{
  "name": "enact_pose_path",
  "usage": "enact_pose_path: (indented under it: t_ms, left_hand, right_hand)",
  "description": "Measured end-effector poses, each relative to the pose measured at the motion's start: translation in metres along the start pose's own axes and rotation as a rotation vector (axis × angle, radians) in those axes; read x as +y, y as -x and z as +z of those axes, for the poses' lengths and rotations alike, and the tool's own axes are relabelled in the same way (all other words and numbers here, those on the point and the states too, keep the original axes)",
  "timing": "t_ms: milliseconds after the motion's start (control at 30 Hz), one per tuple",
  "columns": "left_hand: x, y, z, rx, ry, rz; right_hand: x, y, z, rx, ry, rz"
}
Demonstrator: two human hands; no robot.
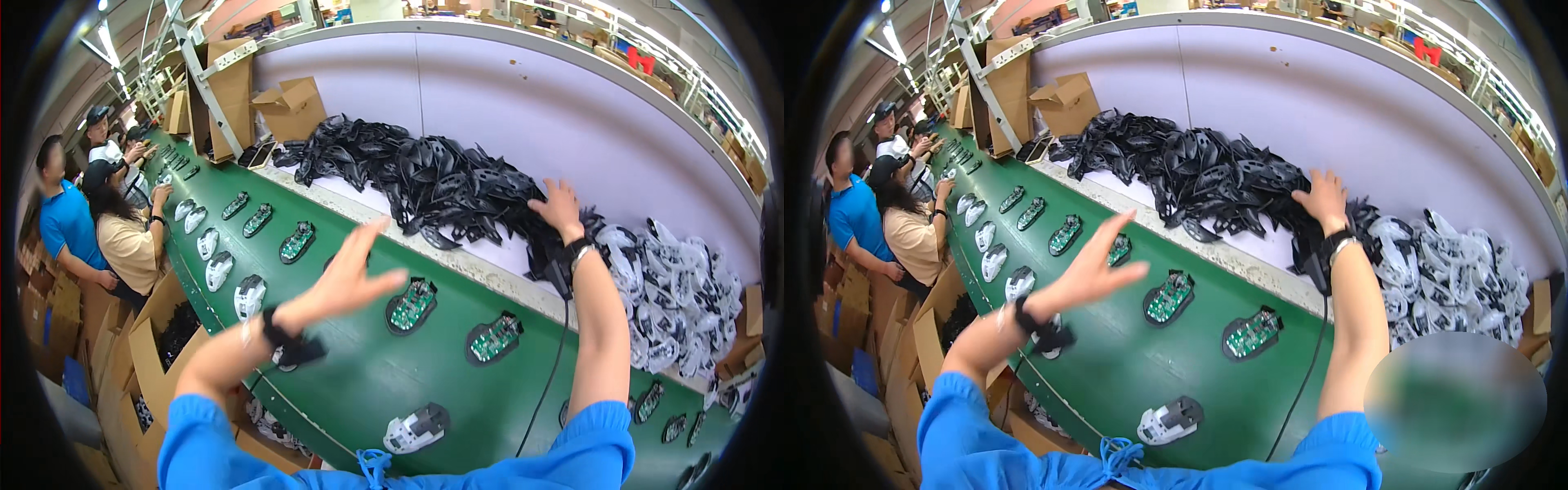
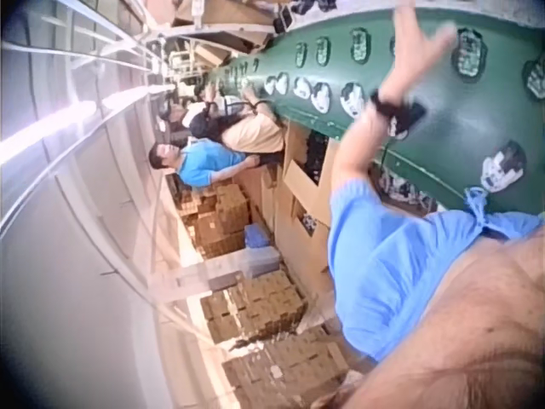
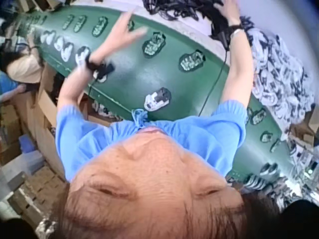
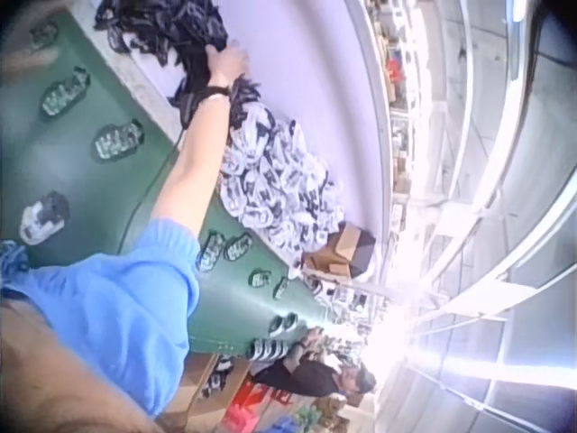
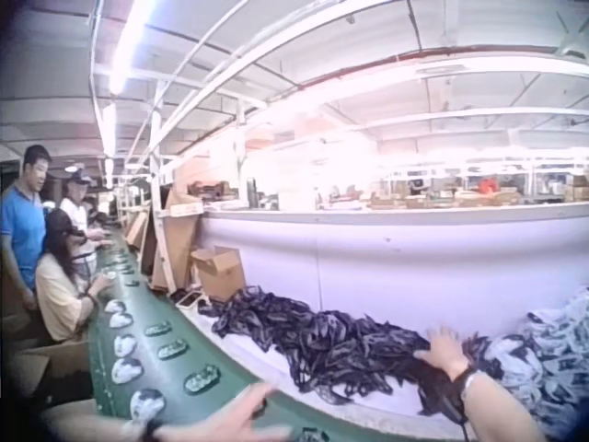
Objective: The person assembles small electronic devices on a green workbench by hand. They repeatedly pick up white plastic casings and black rubber components, fit the rubber pieces onto the casings, and place the assembled units into a cardboard box. The process involves handling multiple units one at a time in a repetitive sequence.
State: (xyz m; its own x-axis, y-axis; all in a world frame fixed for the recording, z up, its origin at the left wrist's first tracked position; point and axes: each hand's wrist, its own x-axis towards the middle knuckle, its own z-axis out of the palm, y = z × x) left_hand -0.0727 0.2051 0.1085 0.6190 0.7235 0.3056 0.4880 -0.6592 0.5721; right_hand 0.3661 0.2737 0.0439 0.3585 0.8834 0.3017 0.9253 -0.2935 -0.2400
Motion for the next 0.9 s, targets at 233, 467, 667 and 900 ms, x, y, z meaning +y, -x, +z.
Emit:
enact_pose_path:
  t_ms: [233, 467, 667, 900]
  left_hand:
    - [-0.164, -0.175, 0.086, 0.394, -0.121, -0.458]
    - [-0.184, -0.209, 0.152, 0.421, -0.149, -0.319]
    - [-0.112, -0.216, 0.194, 0.511, -0.091, -0.352]
    - [-0.063, -0.21, 0.224, 0.545, 0.055, -0.358]
  right_hand:
    - [-0.088, 0.044, 0.002, 0.093, 0.072, -0.61]
    - [-0.106, 0.031, 0.056, -0.024, 0.042, -0.62]
    - [-0.077, 0.038, 0.04, -0.036, 0.128, -0.586]
    - [-0.044, 0.061, 0.017, -0.035, 0.13, -0.576]
